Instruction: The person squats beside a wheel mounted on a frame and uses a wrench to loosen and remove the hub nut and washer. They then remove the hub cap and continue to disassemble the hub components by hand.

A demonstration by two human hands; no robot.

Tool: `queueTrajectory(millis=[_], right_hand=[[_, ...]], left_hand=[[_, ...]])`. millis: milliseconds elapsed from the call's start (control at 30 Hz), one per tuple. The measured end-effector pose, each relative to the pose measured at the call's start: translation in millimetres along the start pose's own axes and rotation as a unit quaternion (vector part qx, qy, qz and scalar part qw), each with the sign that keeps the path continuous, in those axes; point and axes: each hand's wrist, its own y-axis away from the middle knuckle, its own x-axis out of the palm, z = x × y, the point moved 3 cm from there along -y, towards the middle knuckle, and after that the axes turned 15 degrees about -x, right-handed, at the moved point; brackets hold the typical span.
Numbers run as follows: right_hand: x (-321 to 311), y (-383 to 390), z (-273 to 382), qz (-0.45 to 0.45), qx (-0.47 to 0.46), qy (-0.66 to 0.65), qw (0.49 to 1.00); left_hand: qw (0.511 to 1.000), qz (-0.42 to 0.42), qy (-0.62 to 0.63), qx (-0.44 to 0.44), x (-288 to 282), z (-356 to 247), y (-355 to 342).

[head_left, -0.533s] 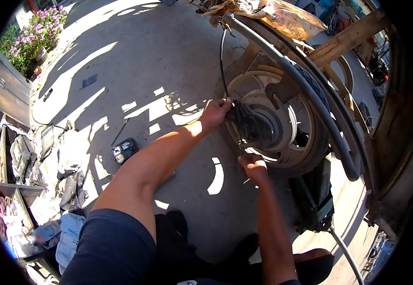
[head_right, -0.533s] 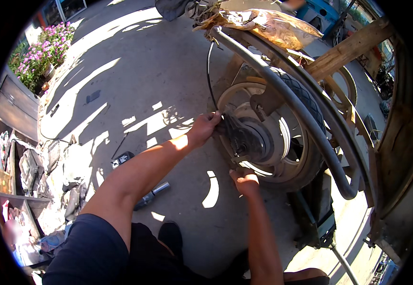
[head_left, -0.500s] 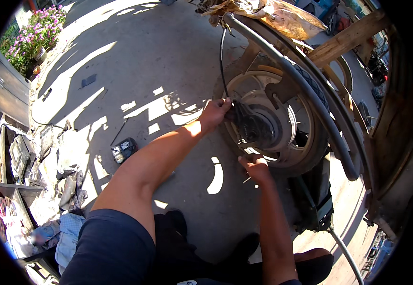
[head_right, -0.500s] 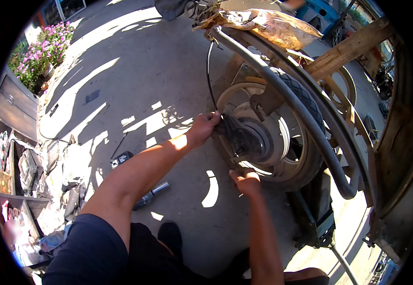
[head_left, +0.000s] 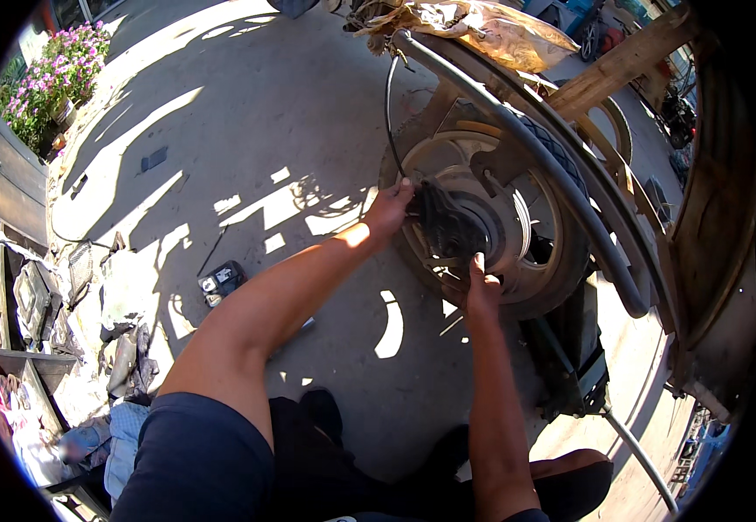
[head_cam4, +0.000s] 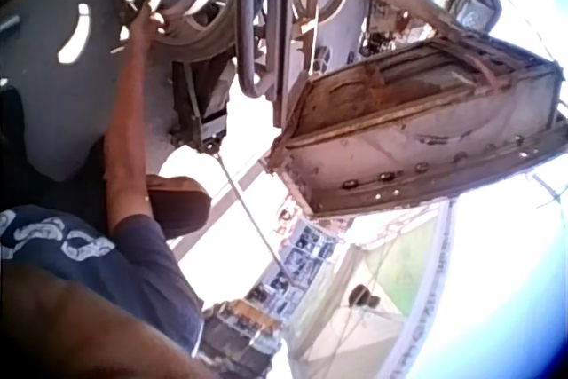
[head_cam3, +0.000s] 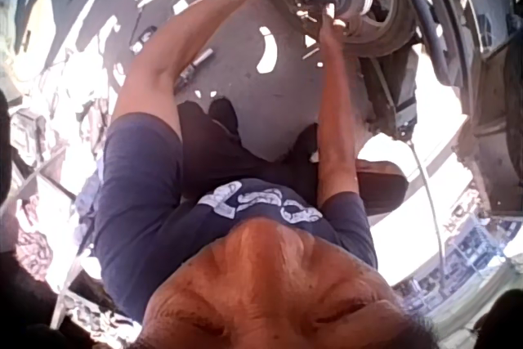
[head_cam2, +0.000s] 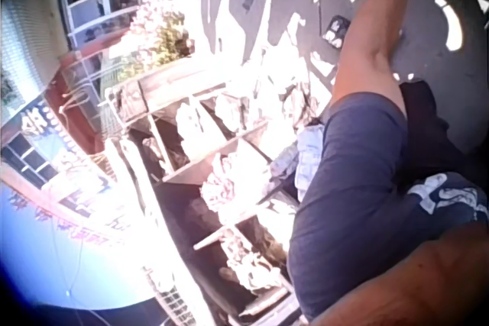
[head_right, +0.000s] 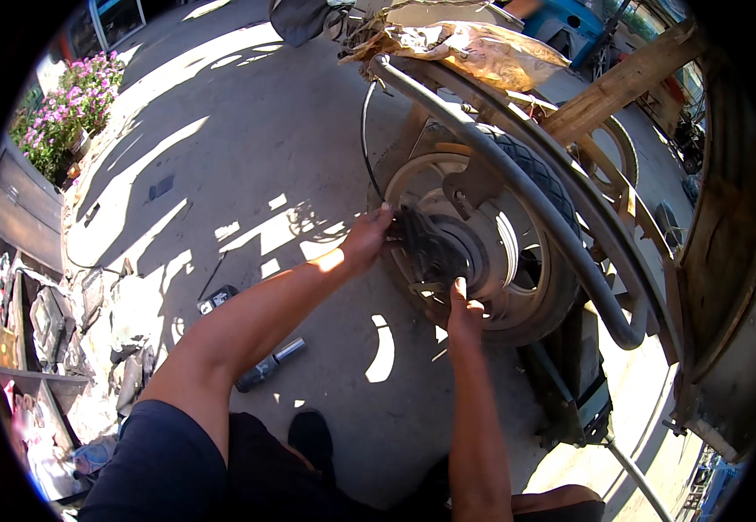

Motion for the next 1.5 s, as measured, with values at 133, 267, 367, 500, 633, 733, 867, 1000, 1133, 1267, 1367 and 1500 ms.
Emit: queueTrajectory(millis=[133,267,367,500,633,733,867,1000,1133,1267,1367,1500], right_hand=[[18,8,-8,0.026,0.097,-0.156,0.983],[31,15,-6,0.033,0.166,-0.239,0.956],[45,15,9,0.021,0.134,-0.318,0.938],[56,3,3,0.001,0.119,-0.436,0.892],[59,-6,-15,0.01,0.114,-0.532,0.839],[60,-5,-22,-0.005,0.1,-0.543,0.834],[60,-3,-20,0.019,0.107,-0.541,0.834],[57,-3,-23,0.009,0.103,-0.541,0.835],[57,-5,-27,0.007,0.09,-0.545,0.833],[58,-4,-28,0.001,0.098,-0.555,0.826],[58,-4,-29,-0.003,0.103,-0.562,0.82],[58,-5,-31,0.002,0.106,-0.566,0.817]], left_hand=[[1.0,0.006,0.015,0.0,0,-2,0],[0.999,-0.027,-0.02,-0.003,7,-7,5],[1.0,-0.001,-0.015,-0.012,13,-10,13],[1.0,-0.006,-0.015,-0.025,12,-9,9],[0.999,-0.013,-0.022,-0.028,12,-8,9],[0.999,-0.016,-0.026,-0.03,13,-8,9],[0.999,-0.004,-0.024,-0.027,17,-11,10],[0.999,-0.004,-0.026,-0.032,24,-11,13],[0.998,0.01,-0.043,-0.035,24,-11,12],[0.998,0.008,-0.055,-0.032,21,-9,8],[0.997,-0.001,-0.063,-0.033,21,-7,6],[0.997,-0.011,-0.064,-0.036,22,-5,4]])
